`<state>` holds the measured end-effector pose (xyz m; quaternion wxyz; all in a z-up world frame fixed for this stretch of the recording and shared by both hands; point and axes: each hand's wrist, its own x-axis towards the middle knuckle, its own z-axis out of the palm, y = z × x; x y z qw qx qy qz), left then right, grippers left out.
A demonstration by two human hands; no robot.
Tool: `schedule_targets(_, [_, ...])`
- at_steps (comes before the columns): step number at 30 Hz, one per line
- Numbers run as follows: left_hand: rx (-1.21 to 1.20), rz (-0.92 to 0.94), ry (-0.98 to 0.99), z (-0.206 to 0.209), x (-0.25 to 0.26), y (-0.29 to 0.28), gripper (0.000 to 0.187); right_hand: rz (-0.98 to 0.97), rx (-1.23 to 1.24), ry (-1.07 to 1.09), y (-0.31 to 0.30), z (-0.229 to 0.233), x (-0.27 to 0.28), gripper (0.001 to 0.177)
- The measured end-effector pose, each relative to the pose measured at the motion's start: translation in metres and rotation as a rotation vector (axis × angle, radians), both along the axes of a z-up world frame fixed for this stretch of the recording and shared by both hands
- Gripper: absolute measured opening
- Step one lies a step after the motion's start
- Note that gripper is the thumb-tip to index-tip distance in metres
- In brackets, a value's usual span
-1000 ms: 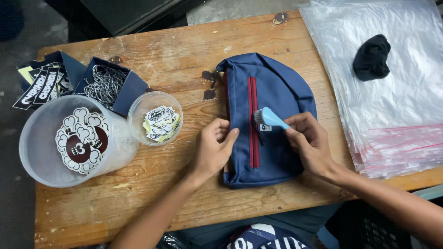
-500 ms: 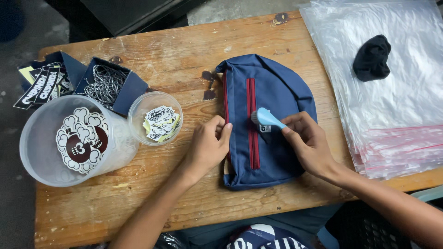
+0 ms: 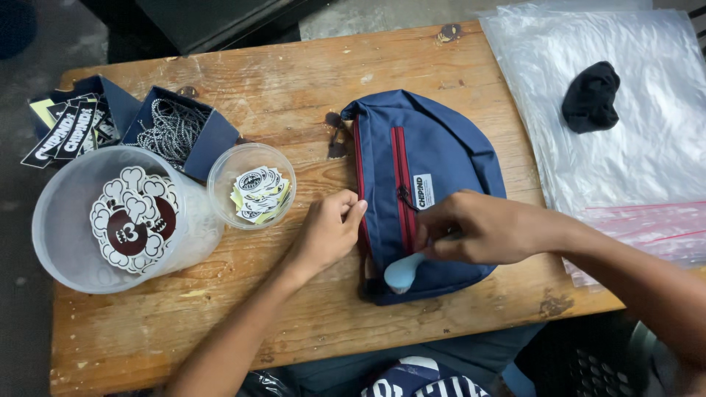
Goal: The person cleans a blue bag with a brush and a cloth, then attaches a sticker and a chain to it. Finally, they place the bag into a clear plastic bag.
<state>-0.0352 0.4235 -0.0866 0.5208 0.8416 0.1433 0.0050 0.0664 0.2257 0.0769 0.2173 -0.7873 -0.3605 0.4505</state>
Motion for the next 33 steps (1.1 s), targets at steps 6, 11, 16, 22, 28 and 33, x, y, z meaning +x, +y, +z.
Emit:
schedule_targets(6, [-0.012,0.001,-0.014,-0.001,0.0,-0.001,0.018,-0.156,0.227,-0.464,-0.005,-0.043,0.024,0.015])
schedule_targets(11, [0.02,0.021,-0.023,0.012,-0.003,-0.003,0.017,0.066,0.072,0.016,-0.024,-0.022,-0.018,0.014])
schedule_targets(16, [0.126,-0.022,-0.15,0.018,-0.005,-0.01,0.031,0.119,0.015,-0.043,-0.054,-0.027,-0.01,0.009])
schedule_targets(22, [0.214,-0.022,-0.175,0.013,-0.005,-0.01,0.035,-0.034,0.141,-0.128,-0.057,-0.04,-0.028,0.016])
schedule_targets(28, [0.355,0.046,-0.102,0.037,-0.013,-0.022,0.018,0.035,0.053,0.032,-0.076,-0.024,-0.027,0.009])
schedule_targets(33, [0.545,-0.346,-0.581,0.061,-0.022,-0.044,0.068,-0.059,0.157,-0.186,-0.09,-0.038,-0.04,0.022])
